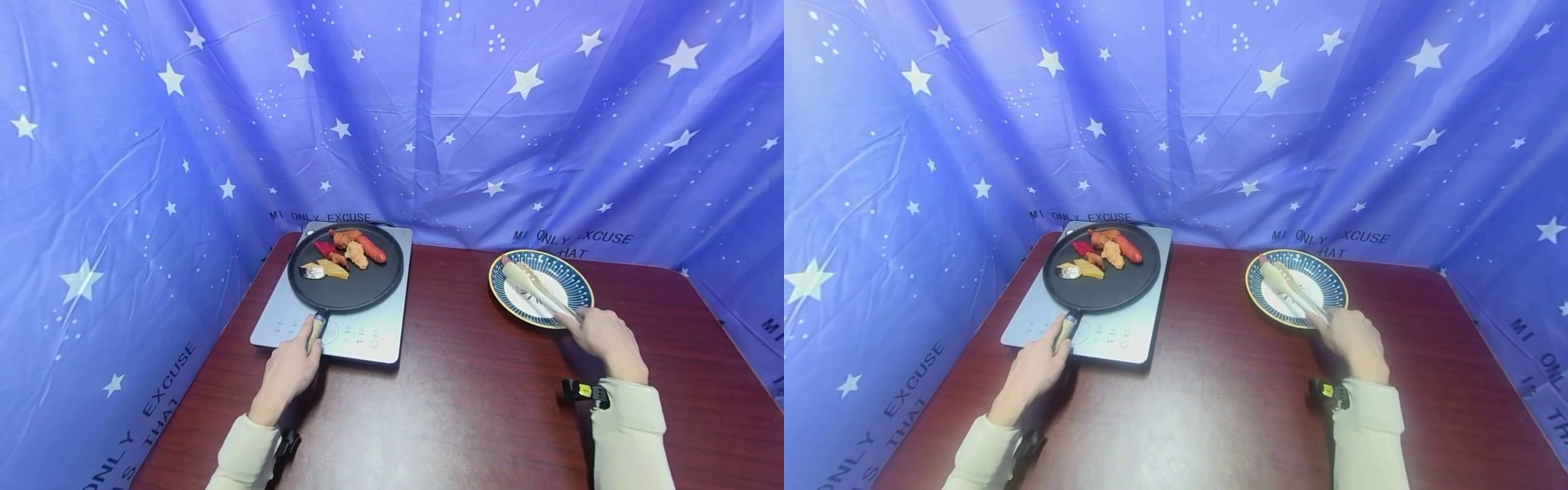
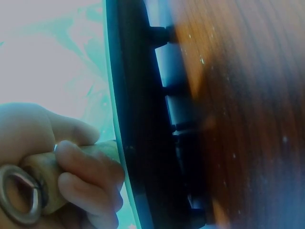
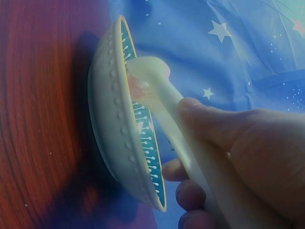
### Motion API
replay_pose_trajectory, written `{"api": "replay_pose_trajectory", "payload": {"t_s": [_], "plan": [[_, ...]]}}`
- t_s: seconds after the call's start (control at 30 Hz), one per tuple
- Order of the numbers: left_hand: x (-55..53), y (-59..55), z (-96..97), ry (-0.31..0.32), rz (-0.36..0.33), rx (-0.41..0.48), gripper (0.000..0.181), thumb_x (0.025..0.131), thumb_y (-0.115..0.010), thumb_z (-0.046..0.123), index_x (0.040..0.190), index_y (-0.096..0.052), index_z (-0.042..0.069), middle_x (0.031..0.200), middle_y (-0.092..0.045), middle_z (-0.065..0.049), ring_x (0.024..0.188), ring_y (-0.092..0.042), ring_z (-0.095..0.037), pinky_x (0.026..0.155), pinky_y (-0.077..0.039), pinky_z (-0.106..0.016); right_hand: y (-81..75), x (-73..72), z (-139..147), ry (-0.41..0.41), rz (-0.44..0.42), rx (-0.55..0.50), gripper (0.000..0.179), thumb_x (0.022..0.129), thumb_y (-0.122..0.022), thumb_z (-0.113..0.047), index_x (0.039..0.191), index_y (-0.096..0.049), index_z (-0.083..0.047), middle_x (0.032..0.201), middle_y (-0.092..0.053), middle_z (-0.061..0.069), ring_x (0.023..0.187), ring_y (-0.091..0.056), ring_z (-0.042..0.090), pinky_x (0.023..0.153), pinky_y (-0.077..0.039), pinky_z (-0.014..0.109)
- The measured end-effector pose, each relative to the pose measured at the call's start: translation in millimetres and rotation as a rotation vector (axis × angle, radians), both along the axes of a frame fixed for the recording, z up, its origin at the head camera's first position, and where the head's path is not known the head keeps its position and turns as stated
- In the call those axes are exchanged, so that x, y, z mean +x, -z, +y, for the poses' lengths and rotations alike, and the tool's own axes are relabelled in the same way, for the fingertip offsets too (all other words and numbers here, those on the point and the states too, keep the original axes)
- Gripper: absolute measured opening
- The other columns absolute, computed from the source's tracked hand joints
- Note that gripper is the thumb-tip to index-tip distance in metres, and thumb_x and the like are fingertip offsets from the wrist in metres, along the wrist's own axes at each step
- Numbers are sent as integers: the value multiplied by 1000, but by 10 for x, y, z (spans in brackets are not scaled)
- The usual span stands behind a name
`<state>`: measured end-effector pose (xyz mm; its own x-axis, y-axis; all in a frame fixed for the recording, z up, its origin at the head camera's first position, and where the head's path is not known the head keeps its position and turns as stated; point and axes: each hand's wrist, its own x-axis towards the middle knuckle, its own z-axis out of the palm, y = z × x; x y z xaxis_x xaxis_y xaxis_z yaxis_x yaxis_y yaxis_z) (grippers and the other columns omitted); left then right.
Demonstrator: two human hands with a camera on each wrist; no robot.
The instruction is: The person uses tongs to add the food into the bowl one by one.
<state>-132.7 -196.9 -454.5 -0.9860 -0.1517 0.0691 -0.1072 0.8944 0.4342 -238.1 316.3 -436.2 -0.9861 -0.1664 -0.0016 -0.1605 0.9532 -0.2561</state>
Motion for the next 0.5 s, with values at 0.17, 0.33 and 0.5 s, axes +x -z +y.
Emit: {"api": "replay_pose_trajectory", "payload": {"t_s": [0.17,0.33,0.5], "plan": [[-7,-5,-1,0,-2,-1,53,93,-49,27,144,-40,12,99,-64,-28,74,-62,-43,60,-46,-52,3,-12,20,-15,32,-8,45,95,-47,-47,78,-59,-7,66,-53,13,67,-57,41,55,-41,52],[-9,-4,-1,0,2,2,53,93,-49,27,144,-40,12,99,-64,-28,73,-62,-43,60,-46,-52,-3,-14,29,-18,44,-5,46,96,-46,-48,76,-58,-8,62,-50,10,63,-56,37,54,-40,50],[-6,0,1,-2,0,2,54,93,-49,27,144,-40,13,99,-64,-28,74,-62,-43,60,-46,-51,-6,-13,33,-9,57,-13,46,96,-46,-49,77,-57,-8,61,-48,8,60,-53,33,52,-39,49]]}}
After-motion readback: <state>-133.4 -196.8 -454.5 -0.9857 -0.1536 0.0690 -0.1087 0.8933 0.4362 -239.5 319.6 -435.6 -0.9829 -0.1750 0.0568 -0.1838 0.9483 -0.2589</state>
